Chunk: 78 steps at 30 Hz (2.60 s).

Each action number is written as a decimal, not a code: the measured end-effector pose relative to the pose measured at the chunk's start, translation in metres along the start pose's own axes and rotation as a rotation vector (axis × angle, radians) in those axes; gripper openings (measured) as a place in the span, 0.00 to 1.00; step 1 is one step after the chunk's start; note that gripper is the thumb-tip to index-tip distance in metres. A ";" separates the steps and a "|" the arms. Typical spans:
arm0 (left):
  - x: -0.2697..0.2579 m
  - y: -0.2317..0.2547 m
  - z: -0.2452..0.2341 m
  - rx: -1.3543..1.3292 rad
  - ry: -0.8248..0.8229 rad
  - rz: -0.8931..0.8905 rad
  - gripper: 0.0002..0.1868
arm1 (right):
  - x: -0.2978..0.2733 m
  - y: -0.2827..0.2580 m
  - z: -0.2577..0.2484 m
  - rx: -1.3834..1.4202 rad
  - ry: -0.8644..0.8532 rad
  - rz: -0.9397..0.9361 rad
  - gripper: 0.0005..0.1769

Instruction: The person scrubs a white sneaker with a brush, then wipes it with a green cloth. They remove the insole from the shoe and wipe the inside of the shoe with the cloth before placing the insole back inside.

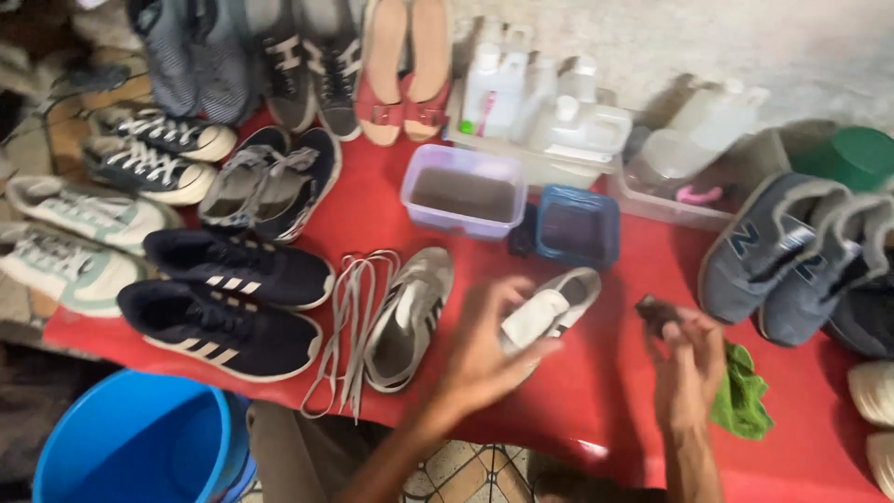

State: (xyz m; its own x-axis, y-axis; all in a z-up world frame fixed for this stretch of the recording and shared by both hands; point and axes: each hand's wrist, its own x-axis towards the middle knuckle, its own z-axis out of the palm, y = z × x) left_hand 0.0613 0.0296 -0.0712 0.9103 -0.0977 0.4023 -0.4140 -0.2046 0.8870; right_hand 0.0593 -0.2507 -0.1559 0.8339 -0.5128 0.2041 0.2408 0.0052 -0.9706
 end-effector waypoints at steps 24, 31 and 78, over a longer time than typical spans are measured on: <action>0.015 -0.073 0.031 -0.015 -0.493 -0.767 0.51 | -0.101 -0.062 0.046 -0.570 -0.349 -0.341 0.32; 0.018 -0.066 0.023 -0.097 -0.463 -0.815 0.40 | -0.111 -0.062 0.072 -0.577 -0.487 -0.506 0.32; 0.010 -0.092 0.036 -0.385 -0.214 -0.755 0.21 | -0.109 -0.024 0.079 -0.224 -0.360 -0.305 0.16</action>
State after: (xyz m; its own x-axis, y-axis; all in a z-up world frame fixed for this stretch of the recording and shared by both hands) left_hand 0.1084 0.0124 -0.1570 0.9042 -0.2579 -0.3406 0.3648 0.0514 0.9297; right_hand 0.0015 -0.1274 -0.1444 0.8696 -0.1348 0.4751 0.4205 -0.3023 -0.8554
